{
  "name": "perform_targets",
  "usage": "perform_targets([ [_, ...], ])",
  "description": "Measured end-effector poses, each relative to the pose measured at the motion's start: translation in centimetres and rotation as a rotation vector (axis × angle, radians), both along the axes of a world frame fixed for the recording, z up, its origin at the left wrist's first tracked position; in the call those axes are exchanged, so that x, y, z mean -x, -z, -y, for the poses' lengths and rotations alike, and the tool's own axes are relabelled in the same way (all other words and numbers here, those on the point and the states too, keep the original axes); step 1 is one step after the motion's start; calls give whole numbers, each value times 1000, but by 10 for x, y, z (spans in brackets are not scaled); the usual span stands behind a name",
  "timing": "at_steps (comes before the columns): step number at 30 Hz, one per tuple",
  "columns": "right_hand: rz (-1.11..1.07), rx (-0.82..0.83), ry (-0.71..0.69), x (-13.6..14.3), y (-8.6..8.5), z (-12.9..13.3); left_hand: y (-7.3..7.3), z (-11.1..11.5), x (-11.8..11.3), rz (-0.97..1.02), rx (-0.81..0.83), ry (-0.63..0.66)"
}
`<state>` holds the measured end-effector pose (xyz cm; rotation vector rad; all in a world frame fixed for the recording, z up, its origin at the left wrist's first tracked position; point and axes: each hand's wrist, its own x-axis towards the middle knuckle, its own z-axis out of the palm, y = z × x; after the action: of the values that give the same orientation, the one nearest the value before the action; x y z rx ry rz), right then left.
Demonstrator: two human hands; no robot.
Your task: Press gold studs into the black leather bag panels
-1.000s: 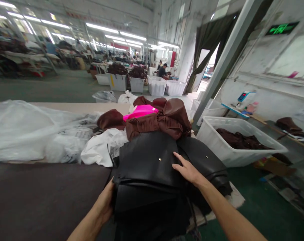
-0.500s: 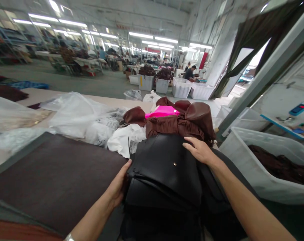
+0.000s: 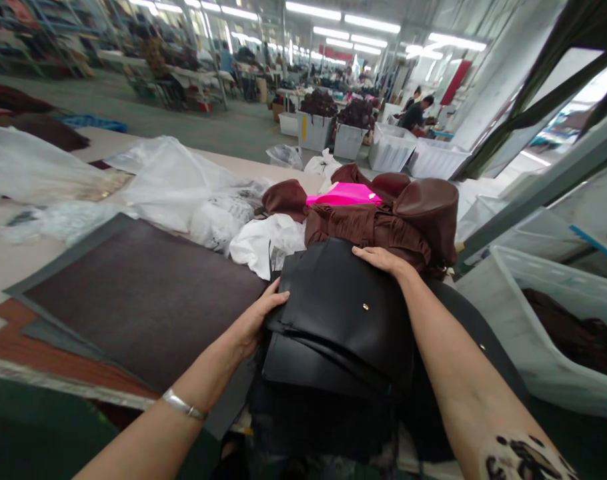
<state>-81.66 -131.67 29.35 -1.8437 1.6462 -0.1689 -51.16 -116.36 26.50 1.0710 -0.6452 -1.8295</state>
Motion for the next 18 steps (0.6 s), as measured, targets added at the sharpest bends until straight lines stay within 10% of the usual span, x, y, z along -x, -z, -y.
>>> perform_targets([
  [9,10,238,39,-11,8,-59,10,-41,-3,67,-64,-73],
  [18,56,337,92,0,5,-60,7,-29,7,164,-90,-123],
])
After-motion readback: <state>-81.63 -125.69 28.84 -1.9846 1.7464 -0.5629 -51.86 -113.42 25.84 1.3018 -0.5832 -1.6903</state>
